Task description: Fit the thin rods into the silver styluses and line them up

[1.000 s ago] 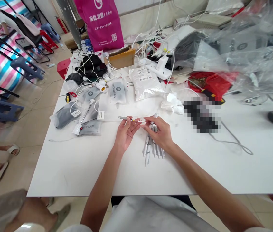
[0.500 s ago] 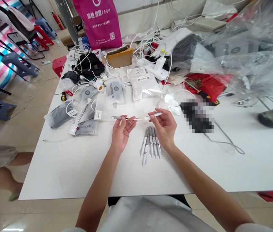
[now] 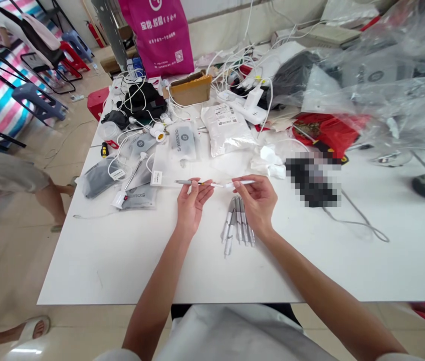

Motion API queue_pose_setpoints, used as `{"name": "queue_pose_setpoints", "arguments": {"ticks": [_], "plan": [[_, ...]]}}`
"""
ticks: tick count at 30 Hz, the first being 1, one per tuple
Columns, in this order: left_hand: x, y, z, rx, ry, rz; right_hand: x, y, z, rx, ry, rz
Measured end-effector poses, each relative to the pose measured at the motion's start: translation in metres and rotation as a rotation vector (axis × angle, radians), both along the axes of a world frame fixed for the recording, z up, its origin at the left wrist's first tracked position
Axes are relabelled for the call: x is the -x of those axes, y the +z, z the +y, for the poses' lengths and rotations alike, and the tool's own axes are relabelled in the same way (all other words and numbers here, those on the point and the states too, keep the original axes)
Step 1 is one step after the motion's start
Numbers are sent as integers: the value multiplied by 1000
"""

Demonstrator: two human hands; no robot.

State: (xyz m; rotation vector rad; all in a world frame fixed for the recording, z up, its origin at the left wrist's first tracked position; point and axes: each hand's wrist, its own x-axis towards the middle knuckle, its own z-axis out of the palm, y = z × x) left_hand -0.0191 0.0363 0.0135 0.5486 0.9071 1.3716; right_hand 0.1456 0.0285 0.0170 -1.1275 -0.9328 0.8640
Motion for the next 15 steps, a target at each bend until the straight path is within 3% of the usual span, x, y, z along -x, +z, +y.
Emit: {"name": "queue_pose_setpoints", "arguments": {"ticks": [15], "plan": [[-7, 1, -5, -23, 11, 65, 4, -3, -2, 46, 1, 34]]}}
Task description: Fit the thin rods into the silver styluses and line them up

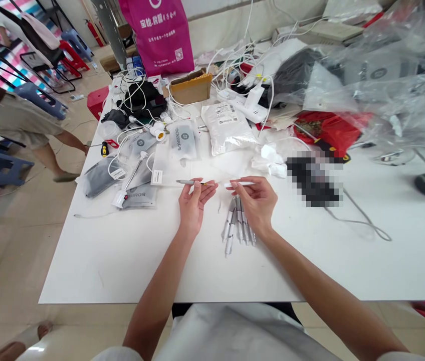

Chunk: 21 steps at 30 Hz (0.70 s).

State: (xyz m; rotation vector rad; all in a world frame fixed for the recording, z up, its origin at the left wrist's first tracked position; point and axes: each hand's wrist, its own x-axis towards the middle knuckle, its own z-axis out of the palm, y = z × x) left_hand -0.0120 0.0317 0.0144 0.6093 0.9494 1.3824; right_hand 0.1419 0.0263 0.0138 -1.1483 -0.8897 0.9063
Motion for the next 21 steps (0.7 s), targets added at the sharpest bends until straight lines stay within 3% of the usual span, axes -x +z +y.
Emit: {"name": "queue_pose_setpoints", "arguments": {"ticks": [6, 9, 11, 15, 18, 21], "plan": [[8, 0, 9, -64, 120, 72, -13, 0, 11, -41, 44, -26], [15, 8, -1, 14, 16, 204, -30, -2, 17, -44, 142, -82], [18, 14, -17, 29, -95, 439, -46, -2, 21, -40, 209, -179], [13, 22, -49, -4, -328, 912, -71, 1, 30, -10, 447, -523], [4, 22, -58, -62, -425, 1107, -77, 4, 38, -21, 570, -908], [-1, 19, -58, -92, -483, 1231, -73, 6, 47, 23, 719, -1160]]}}
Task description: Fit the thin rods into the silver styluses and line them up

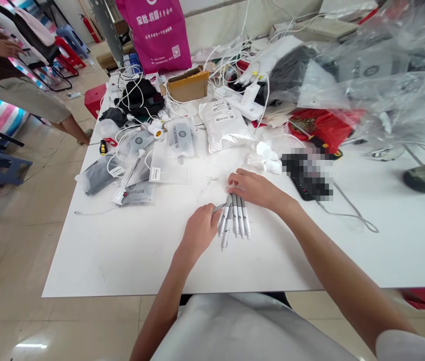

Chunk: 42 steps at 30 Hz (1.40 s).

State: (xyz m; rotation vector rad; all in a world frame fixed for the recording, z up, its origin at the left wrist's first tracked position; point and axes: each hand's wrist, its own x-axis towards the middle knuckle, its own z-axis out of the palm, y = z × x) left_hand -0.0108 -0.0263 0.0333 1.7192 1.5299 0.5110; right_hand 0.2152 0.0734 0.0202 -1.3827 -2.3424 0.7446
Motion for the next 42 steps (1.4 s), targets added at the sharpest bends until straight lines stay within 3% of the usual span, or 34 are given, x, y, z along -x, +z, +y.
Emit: {"name": "queue_pose_setpoints", "arguments": {"ticks": [6, 10, 14, 16, 18, 22, 25, 27, 30, 33, 39, 42], "plan": [[1, -6, -1, 12, 29, -4, 13, 7, 18, 112, 138, -223], [2, -4, -4, 1, -4, 58, 14, 13, 16, 59, 94, -134], [3, 2, -7, -1, -52, 165, 10, 24, -18, 63, -190, 415], [3, 3, -9, 12, -60, 234, 12, 29, -45, 156, -368, 806], [2, 3, -10, 16, -50, 282, 19, 32, -73, 283, -450, 1134], [1, 1, -12, 11, -15, 306, 36, 25, -111, 378, -564, 1416], [4, 5, -15, 18, 29, 161, 44, 15, -119, 397, -592, 1468], [7, 11, -18, 76, 69, -97, 48, 13, -117, 404, -572, 1464], [9, 24, -20, 174, 115, -537, 51, 21, -110, 415, -504, 1410], [7, 36, -19, 211, 113, -795, 53, 34, -100, 406, -385, 1327], [7, 44, -4, 186, 52, -903, 52, 55, -76, 355, -113, 1139], [10, 35, 3, 155, 96, -889, 52, 53, -72, 325, -137, 1108]]}}
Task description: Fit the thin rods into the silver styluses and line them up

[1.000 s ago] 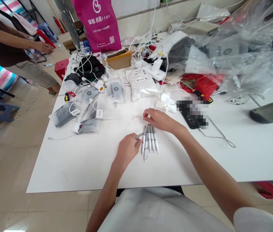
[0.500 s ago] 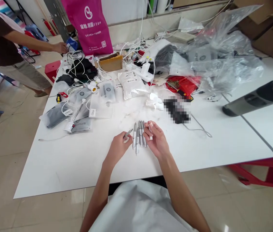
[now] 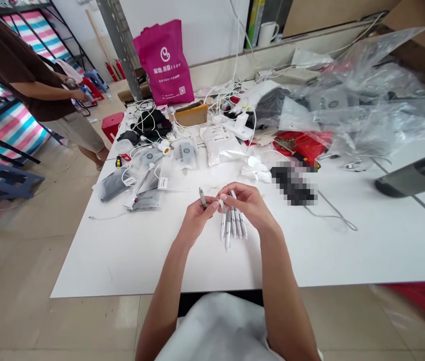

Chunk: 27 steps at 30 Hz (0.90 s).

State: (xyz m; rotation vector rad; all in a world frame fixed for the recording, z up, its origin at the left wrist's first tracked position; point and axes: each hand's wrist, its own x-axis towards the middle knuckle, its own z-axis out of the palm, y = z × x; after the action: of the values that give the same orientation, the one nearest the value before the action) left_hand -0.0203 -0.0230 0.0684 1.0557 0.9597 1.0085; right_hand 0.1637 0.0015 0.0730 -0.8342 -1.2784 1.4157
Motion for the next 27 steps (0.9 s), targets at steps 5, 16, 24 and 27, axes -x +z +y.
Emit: {"name": "queue_pose_setpoints", "arguments": {"ticks": [5, 16, 24, 27], "plan": [[-1, -20, -2, 11, 119, -37, 4, -22, -15, 25, -96, 43], [-4, -41, -19, 7, 157, 136, 11, -60, -54, 166, -264, 130], [0, -49, -28, -8, 126, 199, 10, -67, -66, 186, -253, 38], [-1, -49, -32, -3, 122, 164, 10, -68, -70, 184, -256, -17]]}}
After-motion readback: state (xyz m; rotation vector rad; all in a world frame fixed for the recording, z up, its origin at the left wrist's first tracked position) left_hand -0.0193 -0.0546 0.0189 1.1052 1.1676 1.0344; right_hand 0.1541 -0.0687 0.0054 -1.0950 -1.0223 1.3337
